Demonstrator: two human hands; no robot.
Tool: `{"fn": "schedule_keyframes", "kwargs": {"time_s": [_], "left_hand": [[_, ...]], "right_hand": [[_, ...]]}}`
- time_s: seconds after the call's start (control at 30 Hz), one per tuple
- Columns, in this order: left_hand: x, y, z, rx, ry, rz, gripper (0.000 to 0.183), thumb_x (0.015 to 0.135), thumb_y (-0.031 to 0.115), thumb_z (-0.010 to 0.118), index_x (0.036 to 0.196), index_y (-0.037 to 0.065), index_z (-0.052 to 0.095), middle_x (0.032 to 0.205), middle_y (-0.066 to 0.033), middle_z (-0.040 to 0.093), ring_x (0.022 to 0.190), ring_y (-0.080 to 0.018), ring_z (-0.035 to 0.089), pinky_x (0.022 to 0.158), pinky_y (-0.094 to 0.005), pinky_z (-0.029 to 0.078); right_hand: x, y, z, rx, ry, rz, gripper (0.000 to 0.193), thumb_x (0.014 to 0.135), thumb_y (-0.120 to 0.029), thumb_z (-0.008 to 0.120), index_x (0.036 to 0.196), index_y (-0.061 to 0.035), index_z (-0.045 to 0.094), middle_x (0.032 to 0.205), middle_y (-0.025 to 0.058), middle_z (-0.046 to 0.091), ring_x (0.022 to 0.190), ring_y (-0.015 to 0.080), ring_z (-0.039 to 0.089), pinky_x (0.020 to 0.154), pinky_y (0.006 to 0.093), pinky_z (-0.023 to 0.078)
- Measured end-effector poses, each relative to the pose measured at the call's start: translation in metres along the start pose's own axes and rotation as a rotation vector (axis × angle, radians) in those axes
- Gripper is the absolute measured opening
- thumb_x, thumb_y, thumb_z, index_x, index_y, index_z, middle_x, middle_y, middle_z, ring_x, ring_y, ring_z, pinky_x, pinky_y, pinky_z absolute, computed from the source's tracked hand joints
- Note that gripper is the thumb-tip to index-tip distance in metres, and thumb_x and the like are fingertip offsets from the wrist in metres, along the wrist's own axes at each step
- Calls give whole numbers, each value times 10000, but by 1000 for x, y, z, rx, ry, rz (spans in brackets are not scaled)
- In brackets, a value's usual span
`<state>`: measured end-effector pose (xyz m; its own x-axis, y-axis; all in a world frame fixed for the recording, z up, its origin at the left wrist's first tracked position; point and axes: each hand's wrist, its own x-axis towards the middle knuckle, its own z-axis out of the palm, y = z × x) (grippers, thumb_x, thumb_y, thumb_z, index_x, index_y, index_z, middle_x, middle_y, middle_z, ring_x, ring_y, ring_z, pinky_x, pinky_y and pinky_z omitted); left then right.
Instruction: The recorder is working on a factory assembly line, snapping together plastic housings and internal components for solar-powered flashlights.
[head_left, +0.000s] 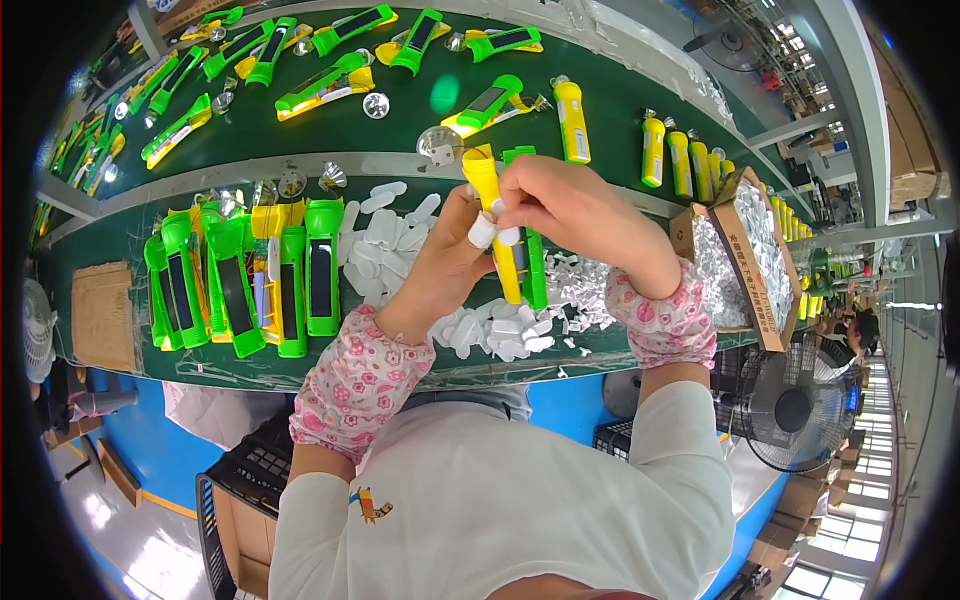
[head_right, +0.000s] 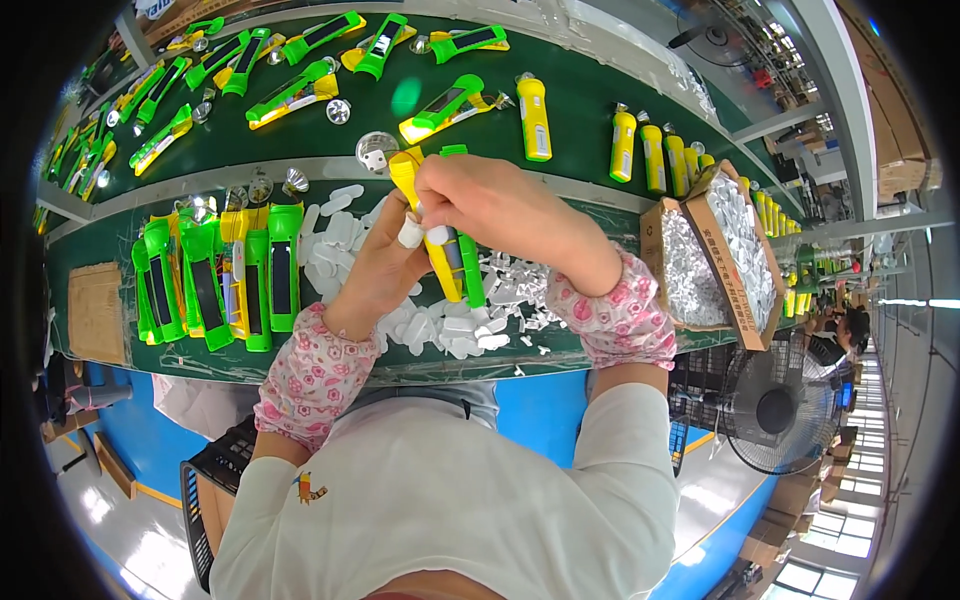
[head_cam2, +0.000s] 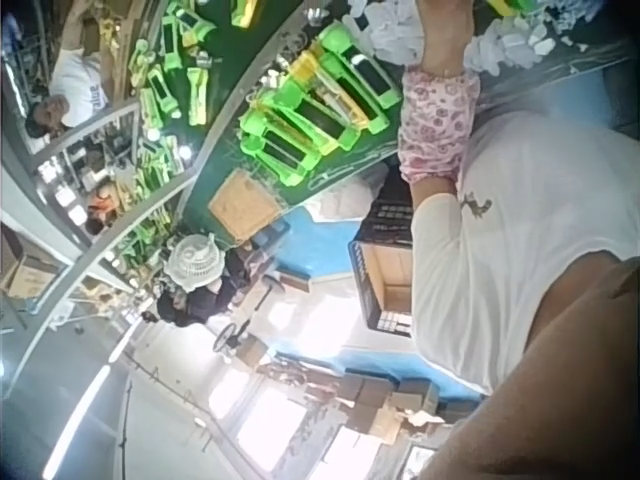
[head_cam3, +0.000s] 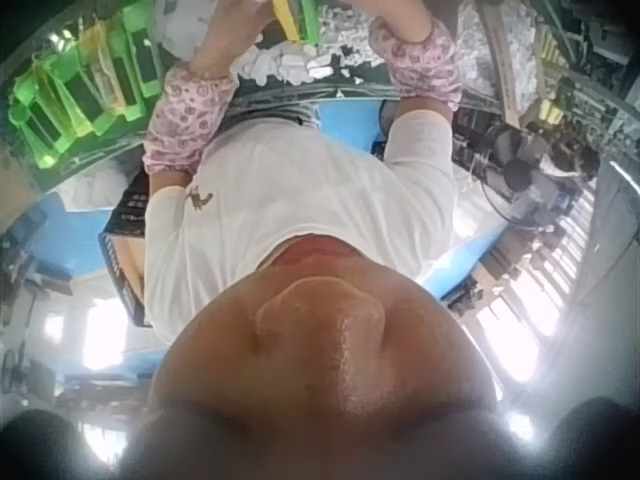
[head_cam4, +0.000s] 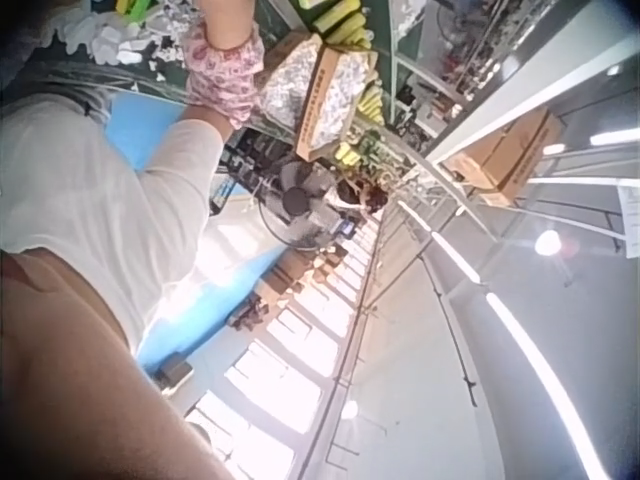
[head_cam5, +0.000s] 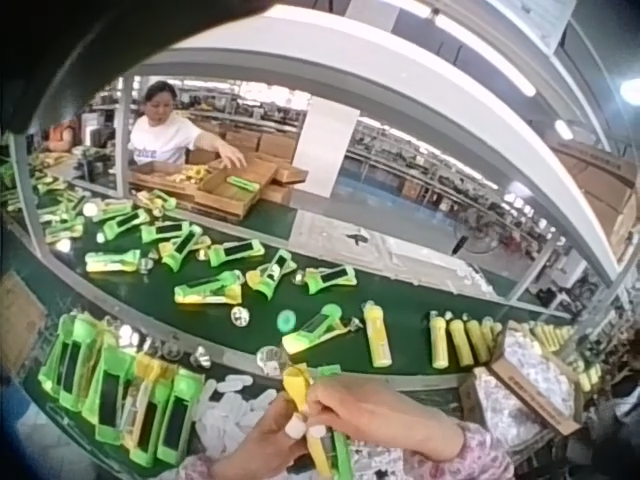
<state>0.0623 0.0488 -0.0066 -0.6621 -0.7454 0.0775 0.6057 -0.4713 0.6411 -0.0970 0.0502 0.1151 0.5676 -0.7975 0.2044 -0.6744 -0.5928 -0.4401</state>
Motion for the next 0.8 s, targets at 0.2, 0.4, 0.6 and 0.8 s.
{"fn": "schedule_keyframes", "kwargs": {"time_s": [0.2,0.4,0.6,0.8], "left_hand": [[9,2,3,-313,85,49,390,1010,342,437,1330,137,353,1207,-58,494,1120,-184,526,971,-378,441],[24,-11,16,-134,315,147,283,1001,306,462,1231,149,408,1050,-18,520,939,-125,548,810,-338,484],[28,-11,20,-227,415,181,209,984,208,439,1165,103,429,1024,-30,524,877,-126,549,753,-307,485],[30,-21,15,-79,444,234,287,989,313,425,1130,69,479,1011,-79,581,928,-202,593,826,-376,495]], "right_hand": [[-47,-16,30,-35,273,436,870,637,-282,855,1355,-53,422,956,89,533,839,199,564,637,293,473],[-69,-1,68,239,350,435,441,939,-195,554,1319,1,447,1017,154,547,869,260,565,754,322,464],[-64,5,76,275,487,301,377,971,-172,463,1297,16,476,985,187,540,855,317,559,779,358,454],[-59,-13,90,82,508,409,449,929,-136,515,1370,-71,465,920,172,488,759,286,565,670,361,491]]}}
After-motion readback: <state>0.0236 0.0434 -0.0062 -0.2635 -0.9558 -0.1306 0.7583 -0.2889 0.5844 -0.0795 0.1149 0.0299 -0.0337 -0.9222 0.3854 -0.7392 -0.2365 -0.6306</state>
